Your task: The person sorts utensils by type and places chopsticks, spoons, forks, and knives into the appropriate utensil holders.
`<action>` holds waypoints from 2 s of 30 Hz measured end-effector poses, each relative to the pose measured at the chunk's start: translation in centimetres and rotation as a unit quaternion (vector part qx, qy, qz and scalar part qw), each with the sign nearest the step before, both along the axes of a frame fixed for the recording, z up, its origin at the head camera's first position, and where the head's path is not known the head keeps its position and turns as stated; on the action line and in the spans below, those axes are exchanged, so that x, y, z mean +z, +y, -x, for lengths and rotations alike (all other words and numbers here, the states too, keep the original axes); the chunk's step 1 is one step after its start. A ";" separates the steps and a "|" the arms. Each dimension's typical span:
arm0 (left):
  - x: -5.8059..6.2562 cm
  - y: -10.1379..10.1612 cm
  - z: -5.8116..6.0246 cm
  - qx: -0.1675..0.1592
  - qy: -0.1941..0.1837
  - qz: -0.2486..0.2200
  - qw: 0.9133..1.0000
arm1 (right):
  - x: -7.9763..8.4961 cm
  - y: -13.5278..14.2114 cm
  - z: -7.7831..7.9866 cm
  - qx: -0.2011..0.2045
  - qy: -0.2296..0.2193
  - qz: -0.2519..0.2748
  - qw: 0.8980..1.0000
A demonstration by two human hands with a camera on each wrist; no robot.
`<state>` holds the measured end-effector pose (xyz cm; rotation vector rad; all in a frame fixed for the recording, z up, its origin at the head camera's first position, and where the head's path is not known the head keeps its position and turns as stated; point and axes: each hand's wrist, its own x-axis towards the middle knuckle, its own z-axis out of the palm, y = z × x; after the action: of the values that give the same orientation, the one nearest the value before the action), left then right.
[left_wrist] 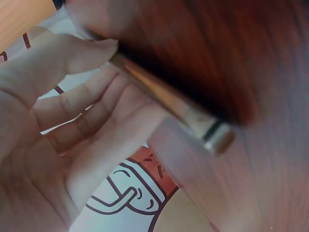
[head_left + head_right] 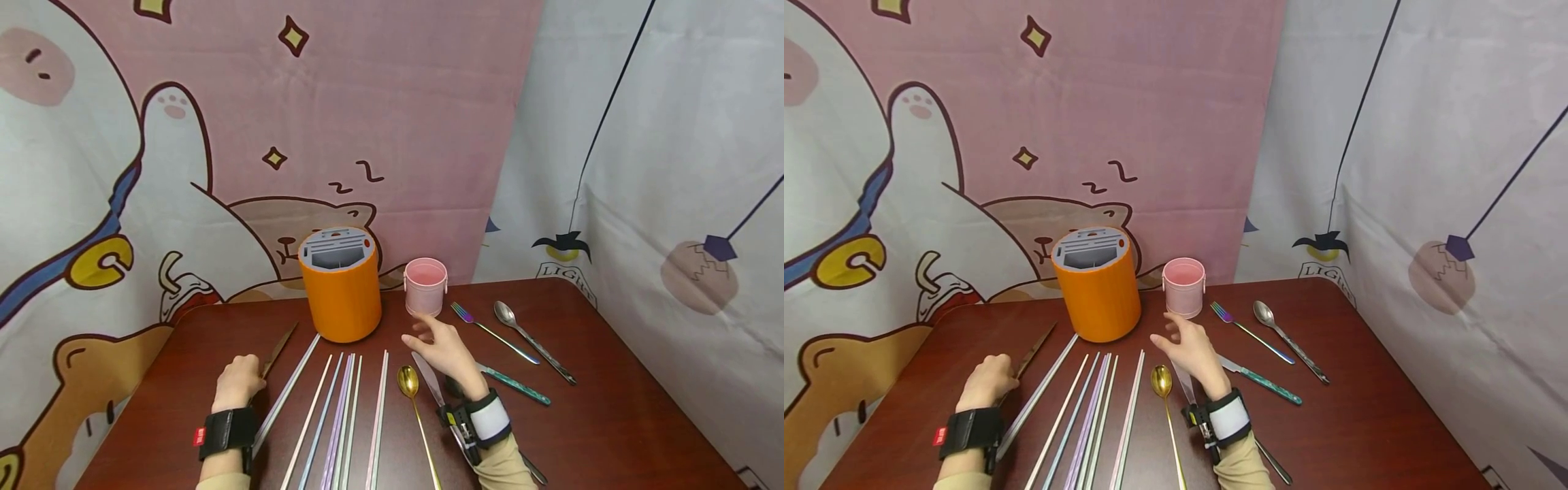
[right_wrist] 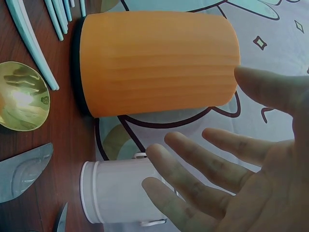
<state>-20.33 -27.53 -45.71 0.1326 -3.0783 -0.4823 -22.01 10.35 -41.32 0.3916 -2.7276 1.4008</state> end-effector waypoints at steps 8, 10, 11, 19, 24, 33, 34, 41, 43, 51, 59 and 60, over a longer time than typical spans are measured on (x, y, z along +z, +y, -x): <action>0.0 0.0 0.3 0.003 0.019 0.001 1.000 | 0.0 0.0 0.0 0.000 -0.011 -0.007 1.000; 0.0 0.0 0.3 0.009 0.022 -0.002 1.000 | 0.0 0.0 0.0 0.001 -0.012 -0.007 1.000; 0.0 0.0 0.3 0.012 0.022 -0.004 1.000 | 0.0 0.0 0.0 0.001 -0.012 -0.007 1.000; 1.2 0.2 -0.9 0.028 0.060 -0.042 0.997 | 0.2 0.0 -0.1 0.001 0.001 0.000 1.000; 3.3 1.6 -2.2 0.042 0.088 -0.094 0.991 | 0.4 0.0 -0.1 0.002 0.007 0.010 1.000; 5.8 4.8 -4.2 0.034 0.192 -0.138 0.971 | 0.7 -0.4 -0.4 0.009 0.015 0.029 0.999; 6.0 5.2 -4.2 0.027 0.204 -0.144 0.968 | 0.8 -0.4 -0.5 0.010 0.018 0.031 0.999; 7.4 7.8 -4.3 -0.036 0.228 -0.190 0.954 | 1.3 -0.6 -0.7 0.017 0.043 0.044 0.998; 7.4 8.4 -4.2 -0.061 0.221 -0.205 0.952 | 1.4 -0.7 -0.8 0.018 0.047 0.050 0.997; 6.6 10.9 -3.2 -0.147 0.197 -0.250 0.936 | 1.3 -1.6 -1.0 0.035 0.062 0.098 0.993; 5.9 13.6 -2.5 -0.168 0.174 -0.280 0.929 | 1.4 -2.6 -1.2 0.070 0.061 0.148 0.985; 5.9 13.9 -2.4 -0.171 0.177 -0.278 0.929 | 1.4 -2.7 -1.2 0.073 0.062 0.151 0.984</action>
<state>-17.91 -13.60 -39.85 -0.4409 -2.5297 -1.2296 -20.83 7.67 -39.95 0.6441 -2.3800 1.7291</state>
